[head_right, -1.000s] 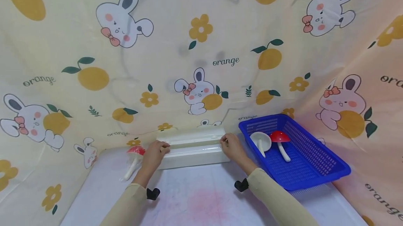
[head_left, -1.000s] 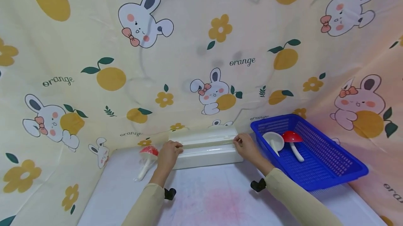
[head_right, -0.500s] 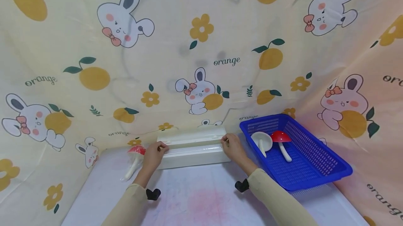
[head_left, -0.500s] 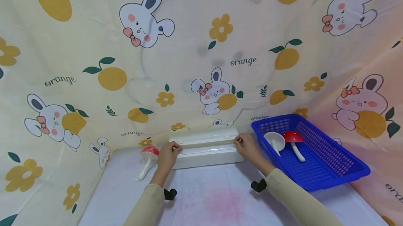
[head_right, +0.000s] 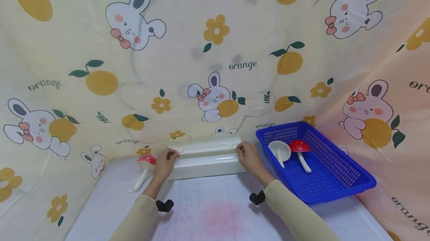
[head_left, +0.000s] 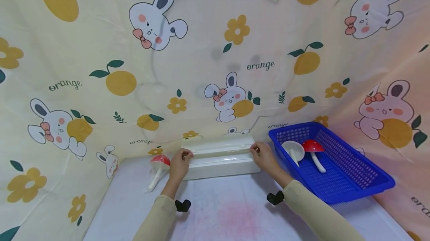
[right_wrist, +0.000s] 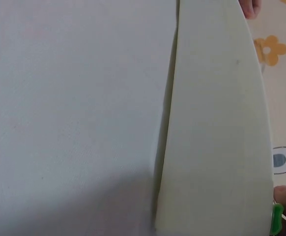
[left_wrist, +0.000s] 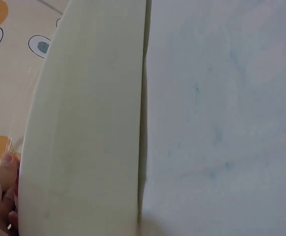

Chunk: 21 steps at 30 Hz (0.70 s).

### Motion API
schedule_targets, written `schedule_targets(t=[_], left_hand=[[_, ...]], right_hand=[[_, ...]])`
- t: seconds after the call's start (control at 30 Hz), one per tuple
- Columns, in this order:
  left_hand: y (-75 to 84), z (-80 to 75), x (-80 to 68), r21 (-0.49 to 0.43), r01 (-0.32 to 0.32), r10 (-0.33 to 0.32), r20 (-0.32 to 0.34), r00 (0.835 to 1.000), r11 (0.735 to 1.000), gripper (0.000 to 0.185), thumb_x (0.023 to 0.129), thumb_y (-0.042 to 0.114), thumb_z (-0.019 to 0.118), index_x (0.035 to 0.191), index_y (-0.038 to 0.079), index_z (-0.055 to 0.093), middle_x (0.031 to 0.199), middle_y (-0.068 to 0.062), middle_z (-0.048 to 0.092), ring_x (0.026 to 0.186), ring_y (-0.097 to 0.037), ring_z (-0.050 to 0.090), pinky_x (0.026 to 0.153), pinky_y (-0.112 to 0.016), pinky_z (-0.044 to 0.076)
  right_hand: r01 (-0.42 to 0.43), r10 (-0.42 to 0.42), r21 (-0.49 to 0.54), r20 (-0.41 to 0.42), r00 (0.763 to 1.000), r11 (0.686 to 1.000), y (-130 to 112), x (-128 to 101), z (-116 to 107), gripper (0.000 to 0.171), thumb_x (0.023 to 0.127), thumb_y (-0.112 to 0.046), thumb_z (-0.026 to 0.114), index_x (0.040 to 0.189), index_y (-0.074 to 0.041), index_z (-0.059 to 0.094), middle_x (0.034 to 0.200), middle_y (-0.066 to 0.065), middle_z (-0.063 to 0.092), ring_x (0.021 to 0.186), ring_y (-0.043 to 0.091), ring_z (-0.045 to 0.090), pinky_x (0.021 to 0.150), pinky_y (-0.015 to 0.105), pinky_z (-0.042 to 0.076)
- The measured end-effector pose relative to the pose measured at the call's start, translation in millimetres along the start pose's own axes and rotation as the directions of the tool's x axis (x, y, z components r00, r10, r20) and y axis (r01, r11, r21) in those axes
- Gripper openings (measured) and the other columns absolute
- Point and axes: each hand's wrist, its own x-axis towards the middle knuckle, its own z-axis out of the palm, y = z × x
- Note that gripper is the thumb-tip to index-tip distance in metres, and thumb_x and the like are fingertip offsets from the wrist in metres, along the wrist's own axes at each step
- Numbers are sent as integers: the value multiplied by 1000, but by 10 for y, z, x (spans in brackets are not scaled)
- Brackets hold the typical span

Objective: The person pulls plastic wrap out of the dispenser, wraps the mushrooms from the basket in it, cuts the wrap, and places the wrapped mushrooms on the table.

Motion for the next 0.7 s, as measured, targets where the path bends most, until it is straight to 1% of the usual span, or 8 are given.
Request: schedule_targets(t=[0.17,0.3,0.53,0.7], left_hand=[[24,-8,7,-48,42,-43,-13,999,998,9,108,16,67,108,8,71,101,-5,76,93,-22,63,84,-37,53],[36,-17,15,-82,64,-65,-12,998,995,10,109,16,66,109,7,70,102,-6,76,94,-23,64,85,-36,53],[27,-28,14,-113,51,-53,-15,998,992,11,108,16,66,108,6,71,101,-7,78,97,-23,67,83,-34,52],[67,-55,28,-112,69,-69,5,998,991,12,109,18,65,108,7,70,102,-6,78,97,-23,68,81,-33,51]], right_hand=[[-2,2,21,-30,1000,1000,-26,26,-3,5,103,-3,69,100,-1,72,95,13,71,89,27,61,79,39,50],[7,-5,44,-53,999,999,-52,52,-18,4,103,-2,69,101,0,72,96,15,72,88,28,61,78,37,49],[38,-33,83,-70,997,996,-82,84,-53,5,103,-1,69,102,1,73,96,16,72,86,28,63,74,34,50],[35,-27,89,-88,996,995,-112,104,-84,6,104,-5,70,102,1,73,95,15,72,86,26,62,71,29,47]])
